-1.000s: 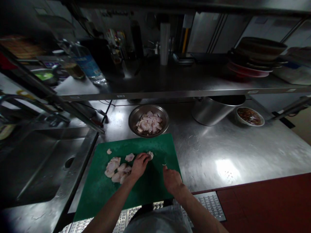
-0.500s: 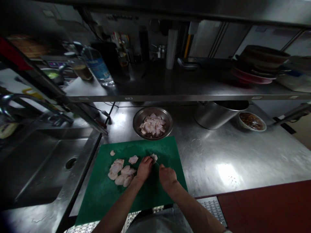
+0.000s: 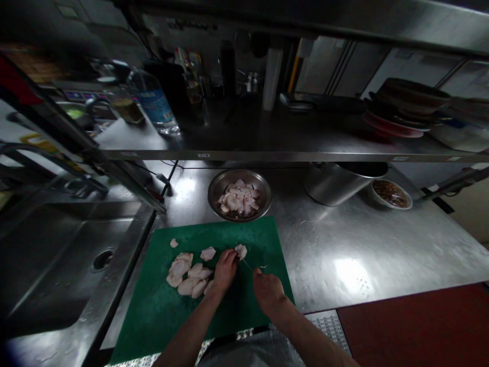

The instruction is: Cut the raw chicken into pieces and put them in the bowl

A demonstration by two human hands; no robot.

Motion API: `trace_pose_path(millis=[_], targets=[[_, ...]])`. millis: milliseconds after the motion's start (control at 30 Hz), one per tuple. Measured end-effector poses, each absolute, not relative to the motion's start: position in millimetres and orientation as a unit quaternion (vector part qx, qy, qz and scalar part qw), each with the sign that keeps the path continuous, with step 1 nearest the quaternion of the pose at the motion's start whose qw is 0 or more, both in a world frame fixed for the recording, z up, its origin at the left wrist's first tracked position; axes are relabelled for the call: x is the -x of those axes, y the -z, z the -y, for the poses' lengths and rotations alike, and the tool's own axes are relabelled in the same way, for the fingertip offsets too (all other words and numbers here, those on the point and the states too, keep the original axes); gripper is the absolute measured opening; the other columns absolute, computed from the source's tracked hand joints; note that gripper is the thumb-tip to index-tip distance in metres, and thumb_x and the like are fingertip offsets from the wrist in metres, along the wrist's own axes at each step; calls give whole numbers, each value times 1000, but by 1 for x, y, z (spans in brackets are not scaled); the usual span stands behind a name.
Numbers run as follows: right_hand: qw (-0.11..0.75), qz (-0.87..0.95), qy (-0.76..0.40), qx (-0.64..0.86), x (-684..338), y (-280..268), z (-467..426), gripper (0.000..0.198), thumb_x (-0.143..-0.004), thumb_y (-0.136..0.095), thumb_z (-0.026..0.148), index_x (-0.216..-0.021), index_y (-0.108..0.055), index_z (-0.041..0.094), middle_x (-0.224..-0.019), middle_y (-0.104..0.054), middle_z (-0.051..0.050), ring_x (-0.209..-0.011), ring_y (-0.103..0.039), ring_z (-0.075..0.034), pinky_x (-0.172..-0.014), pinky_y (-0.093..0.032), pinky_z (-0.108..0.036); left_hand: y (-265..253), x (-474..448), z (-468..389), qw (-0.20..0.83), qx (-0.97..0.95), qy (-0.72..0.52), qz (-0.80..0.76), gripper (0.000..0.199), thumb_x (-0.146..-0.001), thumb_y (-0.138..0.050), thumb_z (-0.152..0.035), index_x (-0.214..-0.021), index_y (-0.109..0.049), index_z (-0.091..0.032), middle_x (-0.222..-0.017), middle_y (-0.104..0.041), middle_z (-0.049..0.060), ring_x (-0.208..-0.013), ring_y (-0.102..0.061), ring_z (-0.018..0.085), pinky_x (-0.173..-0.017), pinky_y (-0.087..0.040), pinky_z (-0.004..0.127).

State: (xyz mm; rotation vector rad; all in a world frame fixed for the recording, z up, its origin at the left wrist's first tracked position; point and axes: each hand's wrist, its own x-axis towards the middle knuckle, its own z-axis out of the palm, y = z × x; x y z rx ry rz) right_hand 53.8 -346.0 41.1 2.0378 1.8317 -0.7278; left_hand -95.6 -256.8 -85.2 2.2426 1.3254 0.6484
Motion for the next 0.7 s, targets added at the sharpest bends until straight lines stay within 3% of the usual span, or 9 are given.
trace_pose_path(millis=[200, 400, 533, 700], targets=[[159, -640, 268, -702, -52, -30, 341, 44, -90, -38, -3, -128, -56, 8, -105, -76, -23, -103, -75, -31, -82, -61, -38, 86, 97, 257, 236, -824, -219, -466, 31, -91, -44, -7, -106, -68, -20, -115, -71, 9, -110, -63, 23, -104, -52, 42], [130, -647, 273, -700, -79, -21, 343, 49, -91, -36, -2, -138, -48, 4, -114, -73, -24, -109, -72, -29, -87, -57, -35, 70, 98, 254, 240, -823, -206, -472, 21, -94, -45, -13, -97, -65, -19, -111, -69, 9, -107, -62, 22, -101, -52, 39], [127, -613, 286, -725, -123, -23, 382, 45, -94, -30, 3, -136, -47, 4, -112, -73, -24, -102, -73, -28, -81, -54, -32, 46, 78, 251, 205, -809, -130, -535, 23, -92, -51, -20, -113, -60, -15, -117, -65, 16, -115, -59, 29, -104, -47, 46], [50, -546, 368, -751, -162, -4, 438, 28, -94, -38, 16, -119, -52, 19, -96, -75, -17, -90, -74, -25, -68, -47, -28, 29, 46, 256, 255, -803, 4, -539, 33, -81, -53, -6, -112, -61, -16, -108, -70, 17, -98, -69, 27, -82, -52, 37]])
